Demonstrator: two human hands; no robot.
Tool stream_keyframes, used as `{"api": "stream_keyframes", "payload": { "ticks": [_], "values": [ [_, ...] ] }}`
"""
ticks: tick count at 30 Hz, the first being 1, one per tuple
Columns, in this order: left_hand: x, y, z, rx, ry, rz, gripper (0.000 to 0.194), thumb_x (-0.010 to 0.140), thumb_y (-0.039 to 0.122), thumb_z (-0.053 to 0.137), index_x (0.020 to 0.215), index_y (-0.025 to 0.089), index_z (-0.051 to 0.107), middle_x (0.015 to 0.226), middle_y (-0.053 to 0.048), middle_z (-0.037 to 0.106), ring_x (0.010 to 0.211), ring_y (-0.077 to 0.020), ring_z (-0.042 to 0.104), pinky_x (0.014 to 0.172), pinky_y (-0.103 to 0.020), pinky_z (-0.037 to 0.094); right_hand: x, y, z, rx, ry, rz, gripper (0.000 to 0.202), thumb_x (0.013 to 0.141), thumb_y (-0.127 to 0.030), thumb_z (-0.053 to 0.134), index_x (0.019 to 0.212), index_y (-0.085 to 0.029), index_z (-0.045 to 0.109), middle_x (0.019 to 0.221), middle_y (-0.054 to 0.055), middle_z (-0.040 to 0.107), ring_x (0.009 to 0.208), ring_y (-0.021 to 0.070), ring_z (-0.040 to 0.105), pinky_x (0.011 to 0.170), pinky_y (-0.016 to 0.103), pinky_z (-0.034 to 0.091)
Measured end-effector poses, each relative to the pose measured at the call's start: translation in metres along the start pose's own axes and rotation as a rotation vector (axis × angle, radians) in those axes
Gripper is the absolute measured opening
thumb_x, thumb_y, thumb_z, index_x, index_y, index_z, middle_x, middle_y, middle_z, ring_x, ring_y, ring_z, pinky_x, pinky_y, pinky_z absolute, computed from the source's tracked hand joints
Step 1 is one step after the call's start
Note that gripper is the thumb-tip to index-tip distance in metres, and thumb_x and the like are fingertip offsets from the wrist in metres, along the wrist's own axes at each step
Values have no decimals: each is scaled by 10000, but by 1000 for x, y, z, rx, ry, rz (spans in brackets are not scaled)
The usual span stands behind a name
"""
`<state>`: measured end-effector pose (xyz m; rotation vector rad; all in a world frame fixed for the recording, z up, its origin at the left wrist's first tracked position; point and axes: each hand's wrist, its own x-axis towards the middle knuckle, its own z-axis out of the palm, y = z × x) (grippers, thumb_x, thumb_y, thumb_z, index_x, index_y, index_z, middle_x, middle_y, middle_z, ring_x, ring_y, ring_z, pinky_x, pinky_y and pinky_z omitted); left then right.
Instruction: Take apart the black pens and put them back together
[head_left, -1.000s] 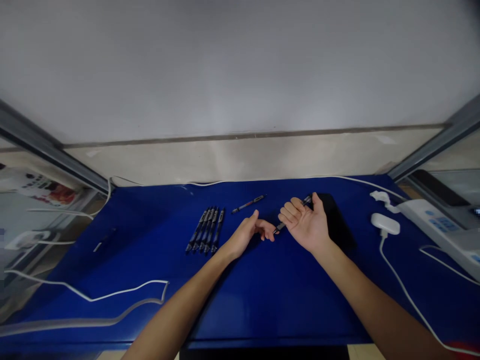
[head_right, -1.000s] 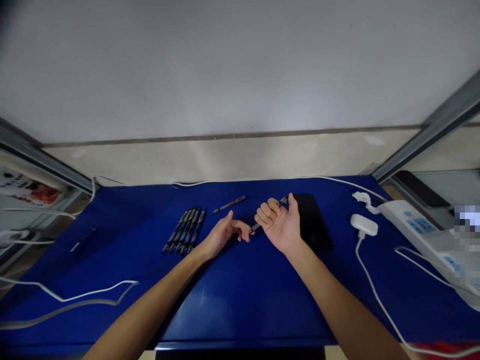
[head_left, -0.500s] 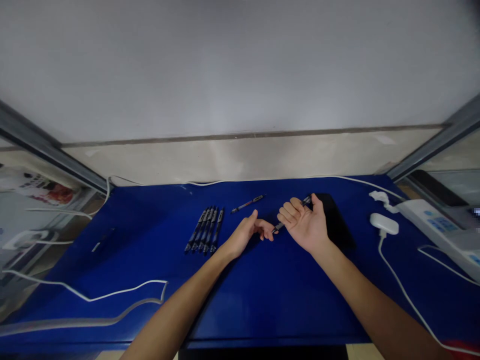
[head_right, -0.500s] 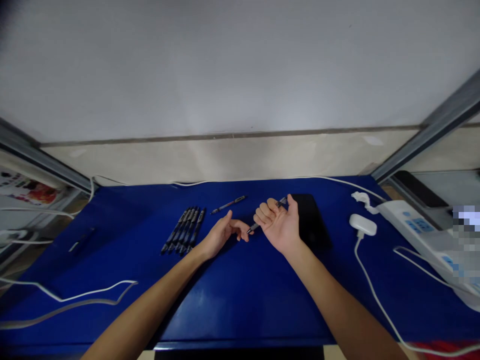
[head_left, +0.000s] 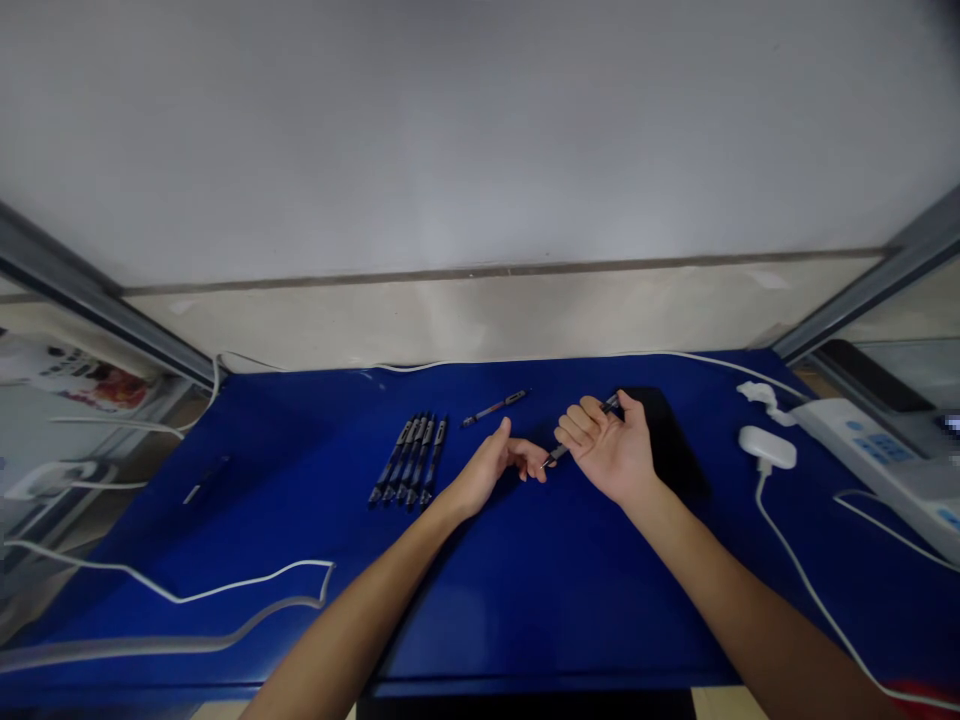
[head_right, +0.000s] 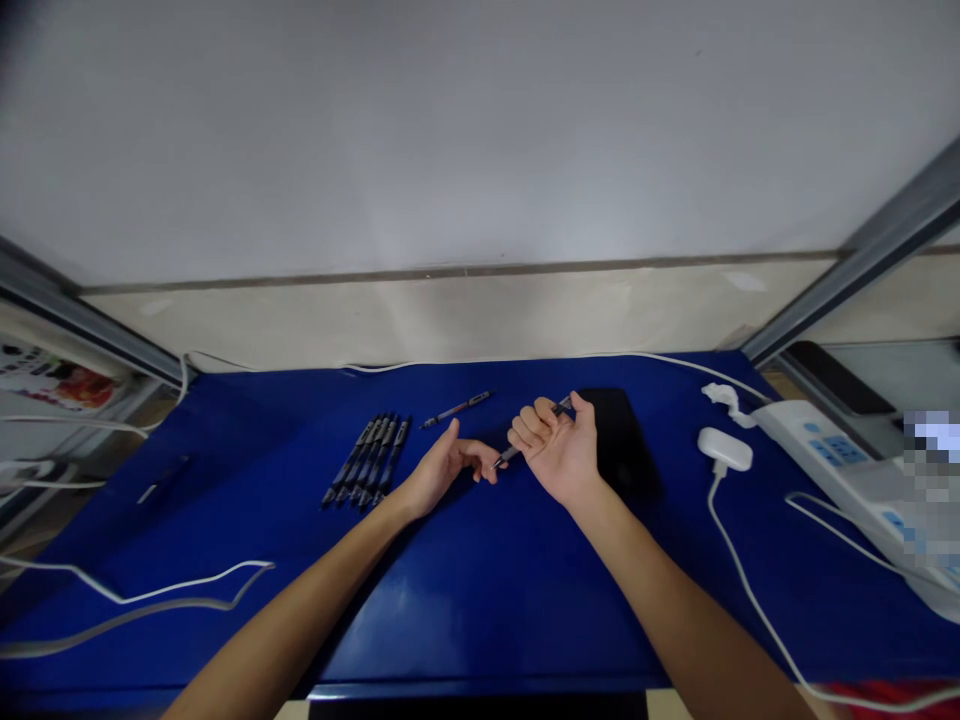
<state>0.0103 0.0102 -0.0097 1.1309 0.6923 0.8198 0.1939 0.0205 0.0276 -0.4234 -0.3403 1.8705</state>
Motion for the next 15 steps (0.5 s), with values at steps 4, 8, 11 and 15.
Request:
{"api": "stream_keyframes", "payload": {
  "ticks": [4, 8, 11, 15],
  "values": [
    [0, 1, 0, 21, 6, -20, 791, 919, 696, 173, 815, 118, 702, 740, -115, 679, 710, -200, 591, 695, -337, 406, 0, -1, 1, -9, 9, -5, 484, 922, -507, 420, 605, -224, 188, 533, -45, 234, 481, 129, 252, 492, 296, 327],
    [0, 0, -1, 24, -10, -14, 795, 923, 692, 172, 827, 111, 706, 757, -119, 683, 712, -197, 584, 707, -337, 402, 1, -1, 1, -9, 30, -6, 512, 912, -568, 419, 602, -228, 194, 529, -47, 236, 477, 131, 250, 483, 301, 326],
    [0, -1, -1, -13, -22, -5, 824, 930, 680, 128, 839, 109, 714, 747, -121, 681, 717, -200, 582, 703, -337, 392, 0, -1, 1, -15, 23, 11, 497, 912, -536, 424, 599, -227, 195, 527, -47, 235, 475, 128, 249, 484, 299, 328],
    [0, -2, -2, -20, -23, -15, 837, 927, 687, 120, 852, 109, 720, 744, -122, 684, 725, -205, 586, 699, -336, 387, 0, -1, 1, -23, 23, 8, 484, 917, -508, 427, 596, -226, 200, 528, -48, 227, 472, 125, 245, 481, 295, 324]
  ]
}}
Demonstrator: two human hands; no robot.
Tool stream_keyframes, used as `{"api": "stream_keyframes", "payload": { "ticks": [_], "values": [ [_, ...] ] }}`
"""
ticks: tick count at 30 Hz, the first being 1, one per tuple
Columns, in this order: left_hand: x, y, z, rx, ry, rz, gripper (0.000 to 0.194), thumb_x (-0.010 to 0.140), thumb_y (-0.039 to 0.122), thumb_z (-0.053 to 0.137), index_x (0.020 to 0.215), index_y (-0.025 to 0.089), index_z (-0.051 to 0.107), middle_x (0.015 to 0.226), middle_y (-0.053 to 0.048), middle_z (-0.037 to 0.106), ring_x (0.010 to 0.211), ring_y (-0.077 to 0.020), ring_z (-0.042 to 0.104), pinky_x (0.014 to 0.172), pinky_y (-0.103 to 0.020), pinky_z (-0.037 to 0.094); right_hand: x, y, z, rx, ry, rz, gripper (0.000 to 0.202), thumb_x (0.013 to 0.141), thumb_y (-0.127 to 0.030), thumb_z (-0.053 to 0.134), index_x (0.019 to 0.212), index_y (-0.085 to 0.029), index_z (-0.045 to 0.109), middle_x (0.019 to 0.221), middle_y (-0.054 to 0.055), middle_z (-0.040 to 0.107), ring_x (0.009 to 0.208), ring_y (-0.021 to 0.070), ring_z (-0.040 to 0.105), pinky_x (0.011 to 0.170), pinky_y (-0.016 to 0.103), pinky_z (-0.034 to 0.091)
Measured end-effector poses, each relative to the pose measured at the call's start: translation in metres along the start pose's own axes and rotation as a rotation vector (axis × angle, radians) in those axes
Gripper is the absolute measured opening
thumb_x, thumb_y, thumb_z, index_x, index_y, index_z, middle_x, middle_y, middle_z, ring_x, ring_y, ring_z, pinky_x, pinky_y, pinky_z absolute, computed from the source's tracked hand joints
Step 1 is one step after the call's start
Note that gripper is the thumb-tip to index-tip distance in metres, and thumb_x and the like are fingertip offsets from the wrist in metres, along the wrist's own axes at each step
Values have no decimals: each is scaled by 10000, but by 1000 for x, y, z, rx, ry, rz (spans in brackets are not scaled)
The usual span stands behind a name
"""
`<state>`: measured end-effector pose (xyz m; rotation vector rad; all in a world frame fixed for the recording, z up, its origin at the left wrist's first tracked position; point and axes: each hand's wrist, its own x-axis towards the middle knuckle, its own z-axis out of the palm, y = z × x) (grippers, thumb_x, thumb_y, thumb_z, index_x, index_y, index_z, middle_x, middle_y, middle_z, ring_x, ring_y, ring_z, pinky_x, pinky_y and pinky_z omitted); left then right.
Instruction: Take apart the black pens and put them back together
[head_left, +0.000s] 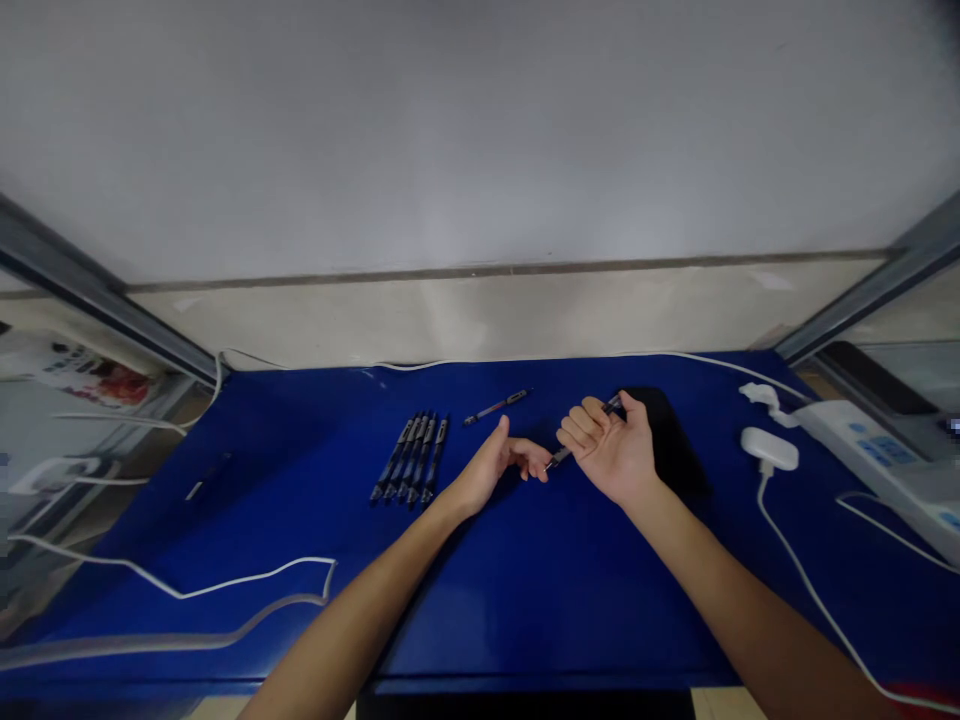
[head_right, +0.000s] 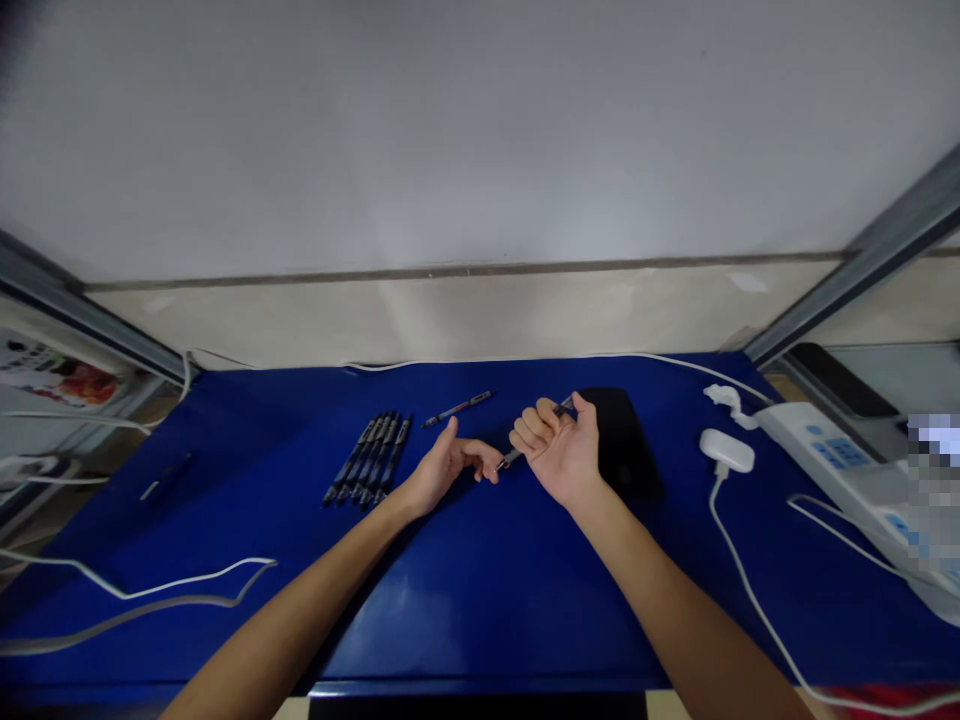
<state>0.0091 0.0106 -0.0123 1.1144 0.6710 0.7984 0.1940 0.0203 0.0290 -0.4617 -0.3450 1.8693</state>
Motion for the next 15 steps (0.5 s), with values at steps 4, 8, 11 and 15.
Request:
{"api": "stream_keyframes", "payload": {
  "ticks": [4, 8, 11, 15],
  "values": [
    [1, -1, 0, 17, 23, -4, 801, 915, 704, 183, 858, 110, 718, 743, -118, 687, 715, -205, 590, 688, -333, 395, 0, 0, 0, -13, 3, -10, 488, 916, -517, 440, 593, -228, 215, 525, -48, 237, 473, 130, 248, 482, 301, 327],
    [1, 1, 0, 27, 26, 16, 795, 925, 692, 182, 831, 113, 717, 734, -118, 687, 701, -199, 588, 678, -330, 405, 0, 0, 1, -29, -14, -21, 487, 924, -526, 419, 582, -227, 245, 522, -44, 250, 473, 131, 259, 488, 303, 330],
    [0, 3, 2, 77, 46, 20, 732, 941, 660, 249, 845, 107, 720, 740, -116, 691, 708, -197, 599, 679, -328, 418, 1, 1, 1, -34, -30, -42, 505, 939, -569, 393, 584, -225, 295, 531, -39, 278, 477, 130, 283, 495, 300, 336],
    [-3, 6, 4, 193, 58, 23, 639, 946, 618, 345, 826, 112, 715, 741, -93, 689, 704, -176, 595, 683, -306, 424, 3, 2, 1, -80, -51, -46, 527, 948, -616, 374, 602, -218, 385, 534, -38, 309, 477, 126, 310, 501, 290, 347]
  ]
}}
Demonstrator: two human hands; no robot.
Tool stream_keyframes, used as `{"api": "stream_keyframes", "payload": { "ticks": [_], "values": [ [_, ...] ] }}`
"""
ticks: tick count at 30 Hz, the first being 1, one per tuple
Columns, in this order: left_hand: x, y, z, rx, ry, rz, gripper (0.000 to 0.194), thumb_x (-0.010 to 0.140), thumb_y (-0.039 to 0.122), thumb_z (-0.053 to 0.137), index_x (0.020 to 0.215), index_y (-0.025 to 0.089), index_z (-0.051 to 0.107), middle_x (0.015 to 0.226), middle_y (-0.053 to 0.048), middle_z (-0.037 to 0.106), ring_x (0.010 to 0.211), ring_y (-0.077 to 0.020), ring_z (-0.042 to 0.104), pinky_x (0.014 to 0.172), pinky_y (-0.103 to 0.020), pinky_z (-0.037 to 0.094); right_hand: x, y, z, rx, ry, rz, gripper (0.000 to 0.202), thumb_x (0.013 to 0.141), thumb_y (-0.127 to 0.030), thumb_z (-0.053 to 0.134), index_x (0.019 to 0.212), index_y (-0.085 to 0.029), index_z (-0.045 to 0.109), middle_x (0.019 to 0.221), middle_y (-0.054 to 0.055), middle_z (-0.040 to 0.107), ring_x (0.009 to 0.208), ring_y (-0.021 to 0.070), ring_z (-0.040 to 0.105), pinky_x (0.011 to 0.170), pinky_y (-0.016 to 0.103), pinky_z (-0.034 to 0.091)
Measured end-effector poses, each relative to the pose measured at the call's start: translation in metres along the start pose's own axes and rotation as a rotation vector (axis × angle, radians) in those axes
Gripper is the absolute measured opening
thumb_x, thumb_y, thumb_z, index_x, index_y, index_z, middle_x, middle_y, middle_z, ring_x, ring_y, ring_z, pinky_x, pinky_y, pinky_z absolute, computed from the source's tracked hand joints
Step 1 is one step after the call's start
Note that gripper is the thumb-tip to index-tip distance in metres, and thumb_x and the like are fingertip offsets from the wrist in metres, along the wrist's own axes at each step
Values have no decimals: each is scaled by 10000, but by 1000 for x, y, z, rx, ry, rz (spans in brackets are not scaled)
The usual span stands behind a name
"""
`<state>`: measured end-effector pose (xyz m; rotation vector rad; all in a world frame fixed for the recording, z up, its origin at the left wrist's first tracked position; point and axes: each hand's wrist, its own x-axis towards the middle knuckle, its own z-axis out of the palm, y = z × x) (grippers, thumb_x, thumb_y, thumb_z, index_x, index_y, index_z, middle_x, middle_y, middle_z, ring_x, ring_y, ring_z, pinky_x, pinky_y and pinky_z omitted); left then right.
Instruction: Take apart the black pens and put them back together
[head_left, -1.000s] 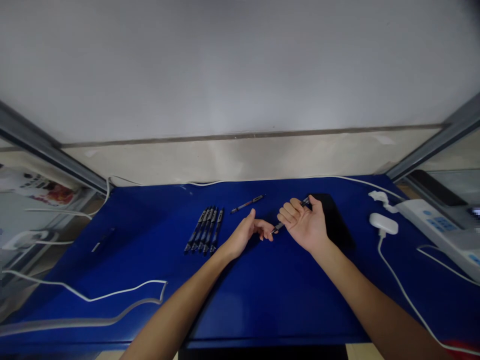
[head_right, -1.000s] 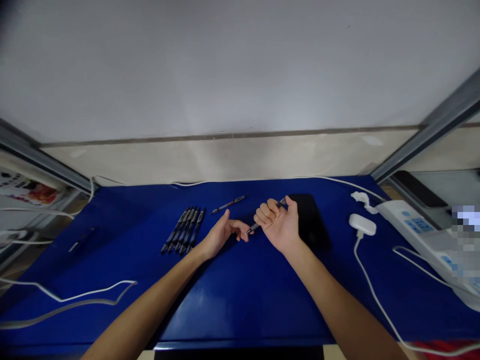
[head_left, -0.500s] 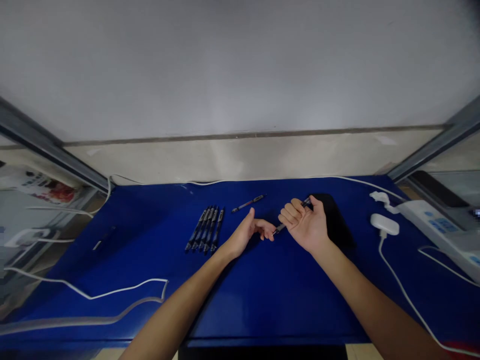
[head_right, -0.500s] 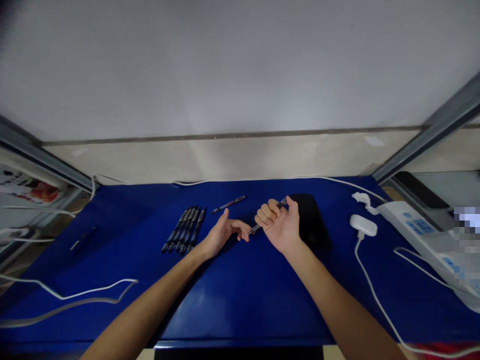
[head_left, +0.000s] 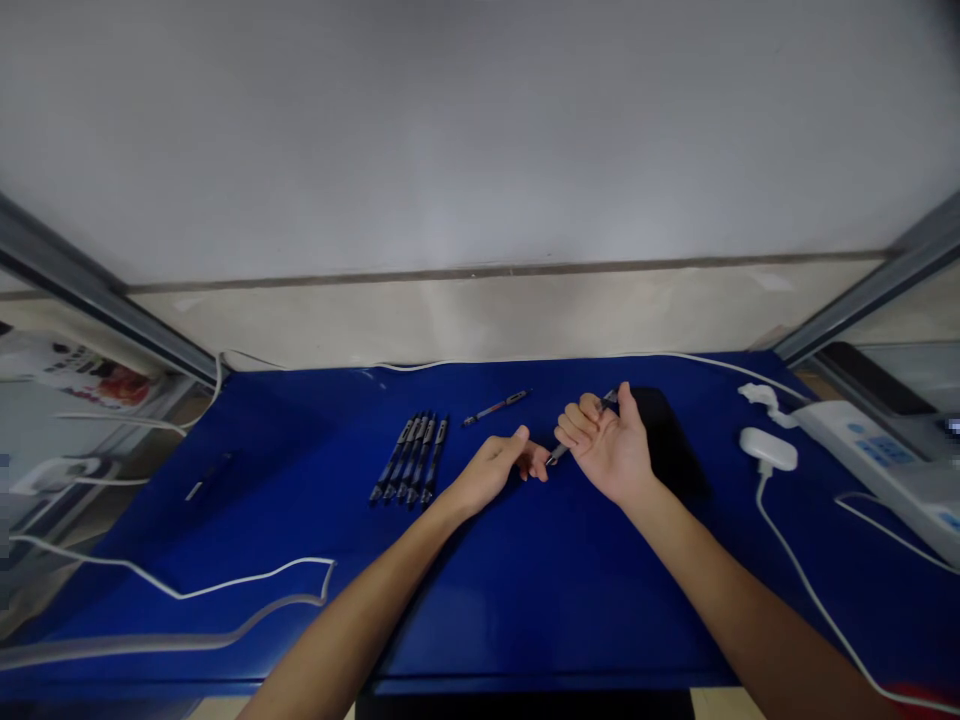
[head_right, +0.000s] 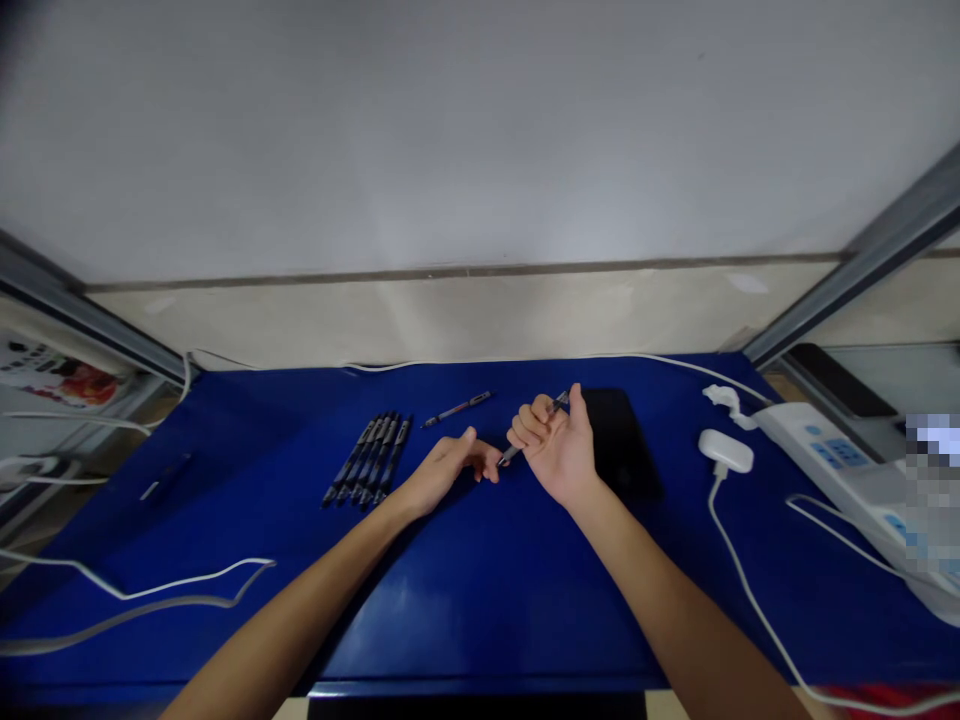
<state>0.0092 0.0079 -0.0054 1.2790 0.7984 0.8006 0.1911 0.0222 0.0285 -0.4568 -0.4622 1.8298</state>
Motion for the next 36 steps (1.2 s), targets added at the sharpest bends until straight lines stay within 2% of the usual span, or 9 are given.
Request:
{"api": "stream_keyframes", "payload": {
  "ticks": [6, 11, 17, 21, 24, 27, 30, 33, 36],
  "values": [
    [-1, -1, 4, 83, 14, -8, 353, 766, 478, 732, 778, 129, 684, 672, -1, 604, 588, -89, 474, 582, -232, 336, 2, 5, 1, -224, 12, -84, 459, 940, -580, 462, 698, -203, 562, 564, -19, 444, 534, 140, 457, 613, 323, 456],
    [0, 5, 1, 26, 193, 15, 363, 811, 485, 676, 857, 128, 726, 656, -15, 612, 601, -104, 515, 593, -235, 388, 5, 9, -6, -497, 141, -256, 352, 892, -516, 595, 828, -177, 660, 769, 61, 636, 762, 199, 620, 726, 353, 501],
    [0, 22, -19, 20, 500, 151, 308, 813, 444, 674, 790, 143, 734, 689, -26, 656, 588, -96, 523, 571, -224, 393, 4, 12, -11, -770, 210, -301, 275, 859, -449, 661, 794, -182, 652, 634, -7, 562, 561, 122, 516, 554, 270, 412],
    [0, 28, -27, -7, 607, 234, 275, 821, 422, 671, 829, 154, 727, 691, -15, 650, 564, -83, 505, 547, -216, 382, 0, 18, -11, -1111, 114, -194, 295, 875, -461, 628, 784, -183, 665, 570, -31, 507, 519, 108, 456, 521, 256, 350],
    [1, 24, -24, -21, 629, 222, 308, 809, 426, 684, 959, 160, 723, 729, -16, 667, 571, -83, 519, 541, -213, 388, -5, 28, -11, -1394, -73, -142, 354, 908, -459, 575, 689, -186, 623, 574, -23, 515, 525, 114, 461, 520, 258, 337],
    [3, 17, -15, 29, 561, 183, 316, 803, 431, 687, 956, 156, 714, 804, -35, 696, 622, -100, 568, 568, -221, 422, -11, 37, -10, -1688, -307, -263, 421, 934, -417, 550, 584, -184, 554, 575, -13, 509, 557, 124, 471, 565, 270, 350],
    [2, 13, -12, 151, 462, 164, 294, 823, 429, 661, 921, 157, 712, 845, -48, 714, 711, -136, 621, 646, -244, 464, -14, 41, -8, -1788, -471, -338, 378, 958, -386, 532, 644, -192, 611, 628, 4, 567, 654, 146, 540, 650, 275, 399],
    [-5, 17, -24, 392, 453, 158, 282, 835, 415, 641, 931, 161, 715, 843, -46, 720, 756, -157, 641, 705, -262, 475, -14, 39, -8, -1820, -473, -349, 373, 974, -375, 508, 664, -193, 608, 641, 6, 579, 661, 146, 555, 669, 271, 414],
    [-17, 25, -47, 616, 592, 119, 353, 834, 426, 627, 1076, 175, 683, 827, -27, 719, 703, -157, 630, 663, -265, 462, -13, 37, -9, -1852, -415, -360, 416, 985, -377, 482, 619, -191, 547, 612, -2, 546, 624, 140, 537, 661, 270, 412]
  ]
}}
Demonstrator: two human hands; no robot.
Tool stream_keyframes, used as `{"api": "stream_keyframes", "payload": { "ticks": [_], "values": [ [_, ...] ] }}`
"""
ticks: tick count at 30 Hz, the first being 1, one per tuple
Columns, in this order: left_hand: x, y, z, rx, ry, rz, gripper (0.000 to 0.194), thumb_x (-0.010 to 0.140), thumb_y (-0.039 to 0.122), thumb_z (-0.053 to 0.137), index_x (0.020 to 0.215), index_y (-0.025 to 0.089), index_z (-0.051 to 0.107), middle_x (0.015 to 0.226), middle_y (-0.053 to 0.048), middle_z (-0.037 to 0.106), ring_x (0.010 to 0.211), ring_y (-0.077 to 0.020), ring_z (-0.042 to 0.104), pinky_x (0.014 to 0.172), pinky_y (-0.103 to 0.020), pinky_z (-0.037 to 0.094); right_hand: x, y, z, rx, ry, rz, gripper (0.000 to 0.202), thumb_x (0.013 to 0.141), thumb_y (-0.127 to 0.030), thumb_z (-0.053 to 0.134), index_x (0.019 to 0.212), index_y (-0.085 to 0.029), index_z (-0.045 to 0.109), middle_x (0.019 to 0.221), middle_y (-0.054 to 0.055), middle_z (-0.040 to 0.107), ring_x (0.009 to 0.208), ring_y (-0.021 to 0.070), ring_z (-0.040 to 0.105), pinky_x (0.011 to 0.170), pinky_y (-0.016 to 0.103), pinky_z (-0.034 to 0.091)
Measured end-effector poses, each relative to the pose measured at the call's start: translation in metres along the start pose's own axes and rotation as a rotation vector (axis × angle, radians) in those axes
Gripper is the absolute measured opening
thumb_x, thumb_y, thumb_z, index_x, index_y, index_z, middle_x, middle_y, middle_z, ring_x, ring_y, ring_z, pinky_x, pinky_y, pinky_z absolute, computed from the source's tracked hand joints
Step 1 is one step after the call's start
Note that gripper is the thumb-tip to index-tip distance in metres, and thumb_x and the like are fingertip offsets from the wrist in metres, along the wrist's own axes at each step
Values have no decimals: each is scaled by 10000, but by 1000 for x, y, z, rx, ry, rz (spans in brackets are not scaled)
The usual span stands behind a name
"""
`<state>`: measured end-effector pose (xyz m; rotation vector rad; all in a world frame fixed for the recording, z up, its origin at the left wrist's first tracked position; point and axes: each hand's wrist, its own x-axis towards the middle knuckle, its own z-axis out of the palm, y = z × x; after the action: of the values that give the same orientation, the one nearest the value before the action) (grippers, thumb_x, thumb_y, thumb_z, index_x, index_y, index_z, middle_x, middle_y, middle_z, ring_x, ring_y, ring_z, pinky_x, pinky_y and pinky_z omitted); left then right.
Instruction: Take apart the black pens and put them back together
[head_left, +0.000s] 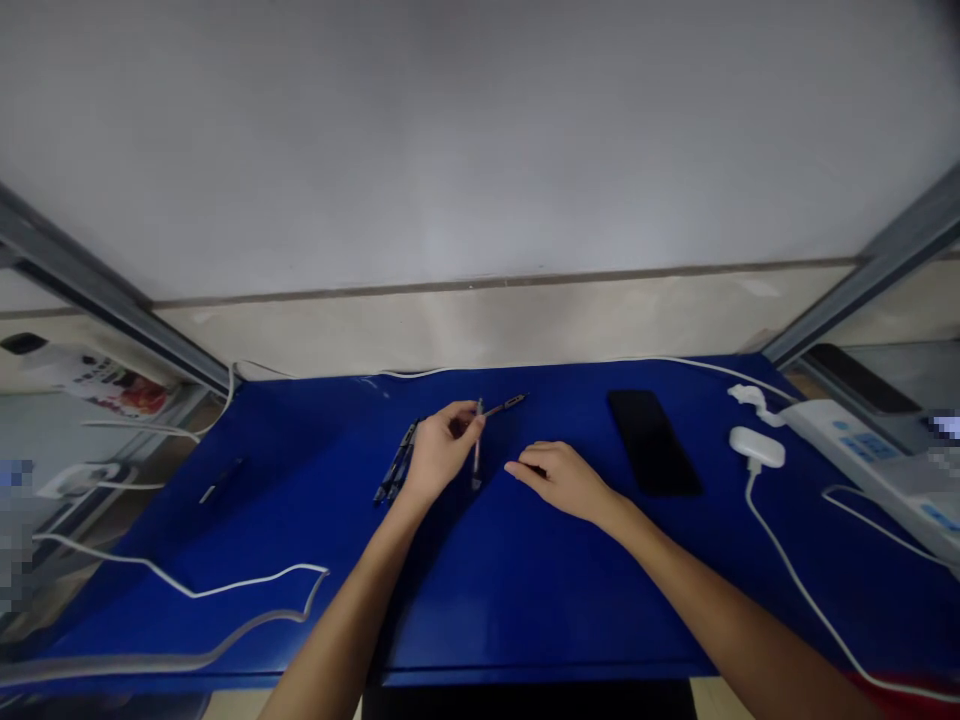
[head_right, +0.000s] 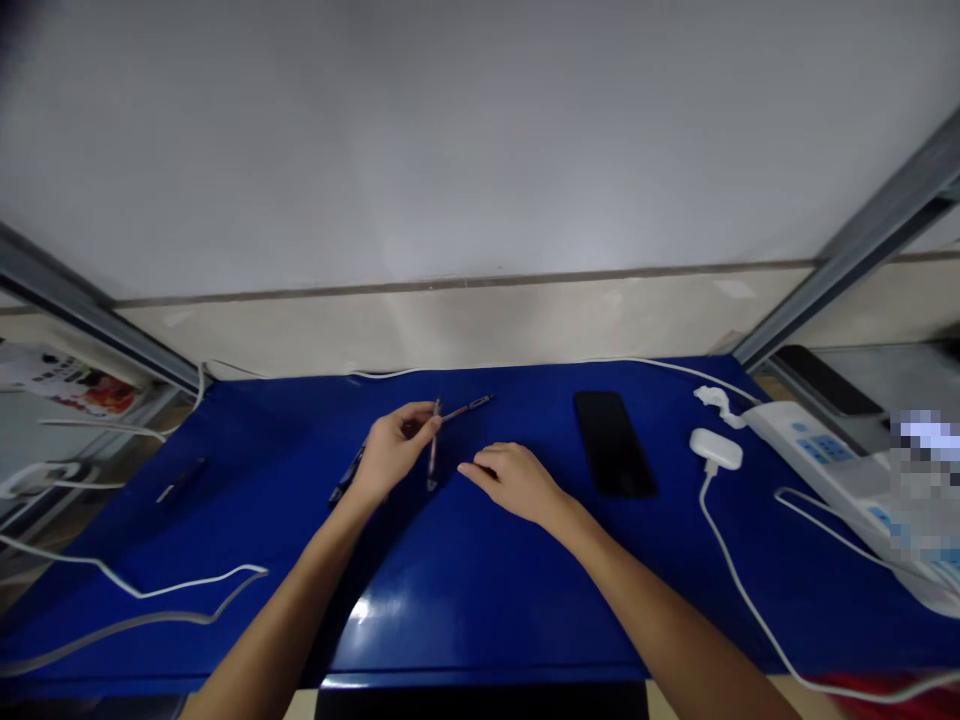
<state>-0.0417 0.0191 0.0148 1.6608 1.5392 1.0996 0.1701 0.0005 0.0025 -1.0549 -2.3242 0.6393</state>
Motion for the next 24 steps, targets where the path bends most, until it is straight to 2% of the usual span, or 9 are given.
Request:
{"api": "stream_keyframes", "payload": {
  "ticks": [2, 4, 7, 10, 12, 16, 24],
  "values": [
    [2, -7, -17, 113, 22, -18, 361, 845, 438, 601, 1089, 182, 674, 786, -13, 707, 668, -157, 622, 644, -268, 453, 0, 1, -1, -11, 7, 12, 435, 995, -377, 460, 606, -191, 520, 602, -6, 525, 609, 134, 524, 652, 266, 408],
    [5, -13, -29, 223, -10, -45, 327, 842, 422, 599, 1057, 189, 677, 768, -7, 705, 683, -166, 632, 667, -277, 455, 0, 1, -1, -13, 6, 10, 440, 1000, -372, 448, 603, -191, 502, 599, -11, 510, 607, 130, 516, 648, 263, 406],
    [7, -19, -37, 430, 8, -23, 232, 834, 362, 599, 976, 202, 691, 807, -17, 715, 800, -205, 633, 776, -319, 452, 0, 1, 0, -11, 8, 5, 434, 1001, -362, 445, 605, -193, 487, 605, -13, 505, 611, 128, 512, 646, 261, 404],
    [7, -19, -37, 612, 96, -16, 195, 822, 354, 613, 947, 235, 704, 949, -35, 706, 980, -268, 574, 873, -394, 416, 0, 2, 0, -12, 13, 7, 428, 1001, -359, 444, 608, -195, 477, 609, -13, 506, 618, 129, 513, 650, 264, 402],
    [6, -19, -36, 657, 113, -48, 200, 816, 371, 629, 964, 264, 710, 1081, -45, 670, 1078, -299, 522, 890, -429, 402, 0, 3, 0, -10, 12, 16, 429, 1002, -362, 443, 607, -195, 462, 616, -13, 510, 618, 129, 515, 650, 266, 402],
    [5, -24, -34, 672, 92, -95, 213, 800, 402, 660, 983, 306, 713, 1247, -54, 569, 1174, -321, 450, 908, -466, 388, 1, 3, -1, -8, -5, 42, 434, 1001, -366, 441, 602, -194, 440, 623, -13, 514, 603, 124, 510, 636, 265, 397],
    [5, -29, -33, 692, -18, -140, 411, 786, 402, 687, 1186, 331, 625, 1284, -71, 530, 1176, -318, 445, 931, -479, 379, 1, -1, -4, -20, -28, 55, 417, 1001, -361, 444, 619, -196, 459, 631, -10, 530, 632, 130, 529, 650, 271, 407]
  ]
}}
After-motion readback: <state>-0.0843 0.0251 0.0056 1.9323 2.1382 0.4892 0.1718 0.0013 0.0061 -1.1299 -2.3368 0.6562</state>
